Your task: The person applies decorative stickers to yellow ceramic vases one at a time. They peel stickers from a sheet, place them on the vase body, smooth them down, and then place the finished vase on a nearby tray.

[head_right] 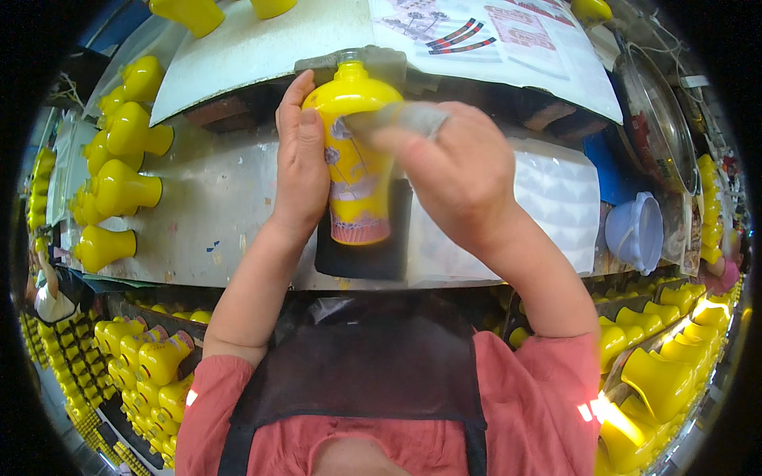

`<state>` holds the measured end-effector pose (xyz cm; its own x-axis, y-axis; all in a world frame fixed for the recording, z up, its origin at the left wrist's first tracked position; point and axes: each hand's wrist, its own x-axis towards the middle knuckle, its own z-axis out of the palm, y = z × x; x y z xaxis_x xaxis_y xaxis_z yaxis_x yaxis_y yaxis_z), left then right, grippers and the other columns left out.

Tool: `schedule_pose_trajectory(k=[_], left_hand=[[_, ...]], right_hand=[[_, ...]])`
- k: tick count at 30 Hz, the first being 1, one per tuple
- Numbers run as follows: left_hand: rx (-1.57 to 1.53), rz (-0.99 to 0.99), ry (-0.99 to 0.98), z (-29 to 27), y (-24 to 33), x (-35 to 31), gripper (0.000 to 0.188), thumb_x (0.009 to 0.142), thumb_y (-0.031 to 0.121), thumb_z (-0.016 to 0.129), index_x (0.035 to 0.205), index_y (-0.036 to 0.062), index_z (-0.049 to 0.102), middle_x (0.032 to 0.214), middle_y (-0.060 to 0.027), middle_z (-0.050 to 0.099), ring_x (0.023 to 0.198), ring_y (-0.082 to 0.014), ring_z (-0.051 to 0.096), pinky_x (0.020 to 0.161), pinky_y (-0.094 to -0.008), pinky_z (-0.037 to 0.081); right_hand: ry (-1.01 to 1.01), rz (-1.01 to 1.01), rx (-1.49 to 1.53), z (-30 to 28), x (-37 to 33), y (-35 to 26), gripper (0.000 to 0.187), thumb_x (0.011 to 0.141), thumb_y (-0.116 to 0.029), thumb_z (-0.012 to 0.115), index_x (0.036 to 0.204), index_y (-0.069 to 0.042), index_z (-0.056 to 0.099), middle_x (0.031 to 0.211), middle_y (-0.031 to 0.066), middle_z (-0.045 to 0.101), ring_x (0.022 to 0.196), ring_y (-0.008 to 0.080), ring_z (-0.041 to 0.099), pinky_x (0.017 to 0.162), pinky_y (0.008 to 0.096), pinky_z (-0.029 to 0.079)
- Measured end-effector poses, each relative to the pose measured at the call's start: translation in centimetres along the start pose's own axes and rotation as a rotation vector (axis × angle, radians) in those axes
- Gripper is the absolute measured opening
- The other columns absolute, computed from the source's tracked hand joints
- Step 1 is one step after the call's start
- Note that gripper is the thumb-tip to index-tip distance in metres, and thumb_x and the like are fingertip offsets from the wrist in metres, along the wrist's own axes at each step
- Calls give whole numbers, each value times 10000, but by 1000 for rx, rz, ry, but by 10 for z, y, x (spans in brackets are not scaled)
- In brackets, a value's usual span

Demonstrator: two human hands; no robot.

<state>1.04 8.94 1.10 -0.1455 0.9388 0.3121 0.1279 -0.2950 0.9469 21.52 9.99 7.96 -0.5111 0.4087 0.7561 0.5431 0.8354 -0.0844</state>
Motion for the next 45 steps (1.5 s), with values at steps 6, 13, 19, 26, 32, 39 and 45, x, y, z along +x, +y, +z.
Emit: schedule_pose_trajectory(k=[6,13,19,26,32,39,45], left_hand=[[20,-95,-75,1,5,-31,867,1030,386,548,1612,-46,73,1567,-326,297,1431,-455,378,1208,-482,288],[168,-179,-200,-2,23,-40,1165,901,272,757,1606,-15,-126,1566,-323,348,1440,-456,415,1192,-461,349],[21,-275,-220,-2,32,-42,1128,940,217,681,1597,26,-215,1546,-304,406,1420,-409,468,1179,-430,384],[-87,-268,-196,-3,21,-45,947,1054,273,534,1619,41,-190,1576,-252,354,1402,-340,468,1166,-395,383],[-31,-227,-184,0,18,-47,1026,1004,222,619,1611,12,-180,1533,-279,423,1366,-370,522,1135,-399,426],[-33,-271,-265,-2,27,-48,999,1060,273,583,1622,94,-223,1633,-180,254,1455,-272,378,1199,-392,337],[-221,-395,-184,-3,27,-47,880,1102,332,482,1638,108,-179,1604,-191,293,1427,-286,401,1174,-388,358]], right_hand=[[-281,-21,298,-16,-34,-21,274,719,21,719,969,-90,741,1021,86,742,934,283,725,805,397,583],[-179,917,808,-19,-37,-16,222,942,-18,682,1164,-19,678,955,45,728,889,115,683,782,278,555],[-237,965,610,6,-22,-15,538,977,-299,660,1428,-25,556,896,119,714,762,156,676,727,308,549],[-361,857,378,30,-17,-21,1033,822,-515,751,1582,22,302,1154,306,701,1000,386,736,854,414,570],[-304,806,550,39,-34,-9,1014,823,-422,789,1624,-70,276,1197,268,698,933,315,727,829,380,567],[-394,851,652,25,-31,0,955,866,-348,765,1644,-129,256,1264,254,675,904,275,708,835,355,559],[-343,869,681,30,-31,-10,994,878,-365,760,1639,-50,204,1344,276,631,1068,320,709,929,379,545]])
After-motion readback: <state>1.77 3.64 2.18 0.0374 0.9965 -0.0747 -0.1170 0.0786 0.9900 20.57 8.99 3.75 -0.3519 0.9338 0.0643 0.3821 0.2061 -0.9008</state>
